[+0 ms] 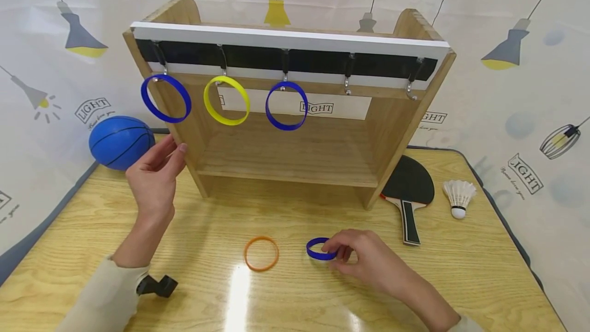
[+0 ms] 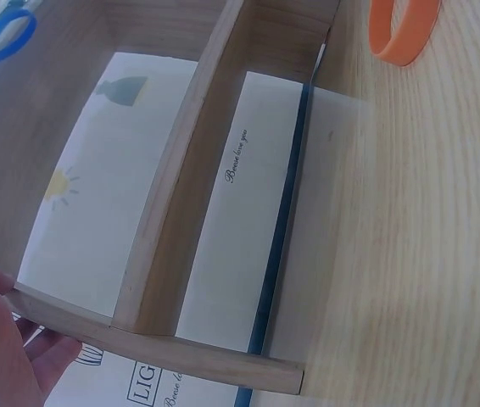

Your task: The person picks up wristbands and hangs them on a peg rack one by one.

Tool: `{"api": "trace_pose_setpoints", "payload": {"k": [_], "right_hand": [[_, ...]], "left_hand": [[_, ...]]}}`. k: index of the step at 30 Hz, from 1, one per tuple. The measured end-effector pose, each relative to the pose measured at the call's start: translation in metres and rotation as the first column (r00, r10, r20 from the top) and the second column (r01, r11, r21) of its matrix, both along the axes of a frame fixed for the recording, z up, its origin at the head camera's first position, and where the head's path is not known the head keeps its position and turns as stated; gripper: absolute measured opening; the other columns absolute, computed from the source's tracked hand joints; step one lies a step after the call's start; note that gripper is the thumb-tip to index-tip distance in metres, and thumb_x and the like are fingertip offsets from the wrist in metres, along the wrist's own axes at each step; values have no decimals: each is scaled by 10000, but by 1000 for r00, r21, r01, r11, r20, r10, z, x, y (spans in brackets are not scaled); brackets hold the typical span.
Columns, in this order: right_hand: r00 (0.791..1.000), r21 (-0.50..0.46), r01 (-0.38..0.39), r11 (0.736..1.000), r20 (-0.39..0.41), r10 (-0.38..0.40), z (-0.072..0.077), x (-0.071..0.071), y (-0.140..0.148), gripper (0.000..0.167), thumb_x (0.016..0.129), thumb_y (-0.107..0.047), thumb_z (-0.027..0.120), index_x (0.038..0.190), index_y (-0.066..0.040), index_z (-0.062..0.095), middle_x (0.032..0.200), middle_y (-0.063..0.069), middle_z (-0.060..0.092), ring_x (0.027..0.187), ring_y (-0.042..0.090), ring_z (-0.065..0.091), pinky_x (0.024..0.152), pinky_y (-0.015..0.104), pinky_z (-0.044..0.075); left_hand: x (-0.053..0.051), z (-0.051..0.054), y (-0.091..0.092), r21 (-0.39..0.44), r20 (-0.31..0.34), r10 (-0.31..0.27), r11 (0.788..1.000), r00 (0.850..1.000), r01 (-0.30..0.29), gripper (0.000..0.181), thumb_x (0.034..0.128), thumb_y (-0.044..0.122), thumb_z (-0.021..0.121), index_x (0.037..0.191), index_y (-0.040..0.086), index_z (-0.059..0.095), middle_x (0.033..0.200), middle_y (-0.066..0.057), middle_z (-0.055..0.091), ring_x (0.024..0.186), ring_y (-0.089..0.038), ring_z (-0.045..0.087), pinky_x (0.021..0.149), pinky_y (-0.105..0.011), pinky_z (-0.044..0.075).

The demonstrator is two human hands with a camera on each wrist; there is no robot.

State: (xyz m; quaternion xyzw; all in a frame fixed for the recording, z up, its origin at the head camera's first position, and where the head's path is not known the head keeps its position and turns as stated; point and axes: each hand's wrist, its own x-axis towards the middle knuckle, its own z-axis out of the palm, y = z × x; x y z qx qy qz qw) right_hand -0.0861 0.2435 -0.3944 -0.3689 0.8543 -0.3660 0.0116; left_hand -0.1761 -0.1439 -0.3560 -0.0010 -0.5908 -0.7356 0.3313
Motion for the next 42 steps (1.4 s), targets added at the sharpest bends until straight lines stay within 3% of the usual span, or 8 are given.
{"api": "trace_pose_setpoints", "payload": {"k": [6, 13, 25, 32, 34, 37, 39, 42], "right_hand": [[990, -32, 60, 998, -124, -64, 5, -3, 1, 307, 752, 29, 822, 979, -155, 728, 882, -84, 693, 714, 19, 626, 583, 249, 558], [983, -46, 83, 995, -161, -90, 24, -9, 1, 298, 774, -9, 822, 1012, -171, 745, 920, -100, 689, 739, 20, 619, 581, 246, 547], [968, -50, 111, 993, -219, -119, 85, -20, -3, 298, 791, -59, 826, 1025, -231, 760, 942, -166, 687, 749, 12, 619, 609, 171, 521], [976, -144, 171, 975, -110, -188, 127, -25, -4, 304, 831, -15, 778, 1073, -198, 749, 952, -80, 702, 773, 110, 658, 576, 213, 526], [973, -195, 214, 957, -48, -227, 138, -26, -6, 277, 848, -12, 761, 1087, -152, 748, 971, -11, 711, 786, 162, 673, 570, 219, 532], [957, -317, 290, 903, 66, -284, 155, -28, -8, 239, 858, -4, 749, 1092, -50, 736, 991, 90, 718, 805, 221, 682, 616, 221, 557], [945, -428, 328, 842, 140, -297, 164, -29, -10, 247, 854, 3, 749, 1099, 16, 717, 995, 132, 719, 824, 239, 685, 673, 223, 567], [934, -593, 357, 722, 227, -276, 173, -31, -13, 283, 854, 27, 739, 1123, 90, 679, 999, 160, 717, 837, 245, 681, 778, 242, 565]], "left_hand": [[-1, 0, 0, -4, 2, -1, 1000, 1000, 1, 291, 808, 62, 811, 1092, 33, 752, 1056, -150, 718, 912, -198, 715, 789, -249, 568], [-1, 0, 1, 2, 1, 0, 1000, 1000, 0, 292, 806, 60, 812, 1090, 32, 753, 1054, -150, 718, 911, -202, 715, 785, -249, 569], [-1, 0, 0, -6, 12, 0, 1000, 1000, 0, 297, 806, 77, 816, 1094, 40, 753, 1058, -142, 719, 922, -222, 711, 781, -245, 569], [0, 0, 0, -9, 22, 2, 1000, 1000, -2, 297, 809, 90, 816, 1097, 52, 755, 1067, -140, 717, 930, -212, 710, 792, -251, 568], [0, 0, 0, -11, 26, 5, 1000, 1000, -4, 296, 809, 93, 816, 1096, 55, 756, 1066, -138, 718, 929, -207, 711, 792, -249, 567], [0, 0, -1, -15, 30, 10, 1000, 1000, -9, 295, 810, 97, 816, 1096, 58, 757, 1064, -136, 719, 932, -217, 710, 790, -247, 567], [0, 0, -1, -14, 30, 10, 1000, 1000, -9, 296, 809, 96, 816, 1096, 57, 756, 1061, -136, 719, 933, -226, 709, 788, -246, 567], [0, 0, -1, -11, 27, 10, 1000, 1000, -10, 297, 807, 93, 818, 1094, 53, 756, 1057, -137, 720, 927, -221, 711, 785, -244, 568]]}}
